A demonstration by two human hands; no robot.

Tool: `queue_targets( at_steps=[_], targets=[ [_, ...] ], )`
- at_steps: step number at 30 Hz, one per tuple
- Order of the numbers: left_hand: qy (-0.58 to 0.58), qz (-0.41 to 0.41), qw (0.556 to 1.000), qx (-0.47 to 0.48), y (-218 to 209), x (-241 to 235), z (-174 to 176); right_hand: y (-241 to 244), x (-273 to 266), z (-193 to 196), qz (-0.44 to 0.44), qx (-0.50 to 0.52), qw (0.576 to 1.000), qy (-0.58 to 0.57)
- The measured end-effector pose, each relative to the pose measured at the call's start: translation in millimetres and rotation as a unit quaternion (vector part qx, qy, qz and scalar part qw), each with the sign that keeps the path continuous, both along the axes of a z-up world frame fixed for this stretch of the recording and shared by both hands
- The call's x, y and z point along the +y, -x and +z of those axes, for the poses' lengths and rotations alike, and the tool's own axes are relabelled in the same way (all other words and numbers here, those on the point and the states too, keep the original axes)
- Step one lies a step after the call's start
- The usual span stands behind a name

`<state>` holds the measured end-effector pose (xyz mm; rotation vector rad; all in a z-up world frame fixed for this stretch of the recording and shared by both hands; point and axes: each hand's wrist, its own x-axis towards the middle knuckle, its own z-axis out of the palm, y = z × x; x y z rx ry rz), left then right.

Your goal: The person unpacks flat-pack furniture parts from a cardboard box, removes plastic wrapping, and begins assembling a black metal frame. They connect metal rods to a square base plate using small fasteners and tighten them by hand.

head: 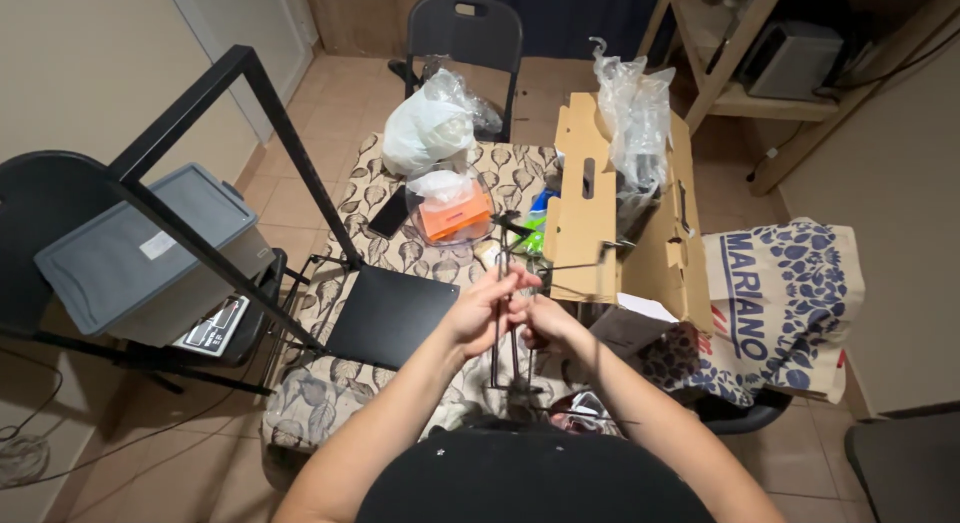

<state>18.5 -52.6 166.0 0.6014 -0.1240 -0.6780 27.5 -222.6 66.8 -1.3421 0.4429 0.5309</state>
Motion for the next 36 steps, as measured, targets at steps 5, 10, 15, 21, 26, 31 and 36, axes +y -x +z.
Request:
queue_targets(
  at_steps=[5,10,15,21,26,31,36],
  targets=[
    [-0.013,-0.053,0.998,-0.005,16,-7,5,-8,-23,10,0.24,-0.556,0.793,0.061],
    [-0.016,-0.067,0.998,-0.002,18,-12,-14,-22,-13,-5,0.177,-0.459,0.87,-0.015],
    [-0.02,-0.027,0.998,0.058,2,-17,-62,-41,-4,-34,0.107,-0.349,0.926,-0.096],
    [-0.031,-0.043,0.998,0.023,15,-5,-20,-56,3,-102,0.024,-0.189,0.963,-0.192],
    [-0.085,0.025,0.996,-0.004,3,22,-24,-14,-4,-74,0.034,-0.094,0.99,-0.101],
    [-0.068,0.098,0.992,0.05,-6,81,11,76,-80,65,0.035,-0.076,0.996,0.008],
    [-0.028,0.192,0.976,0.094,-13,137,-18,164,-176,-87,-0.247,-0.007,0.969,0.013]
  ],
)
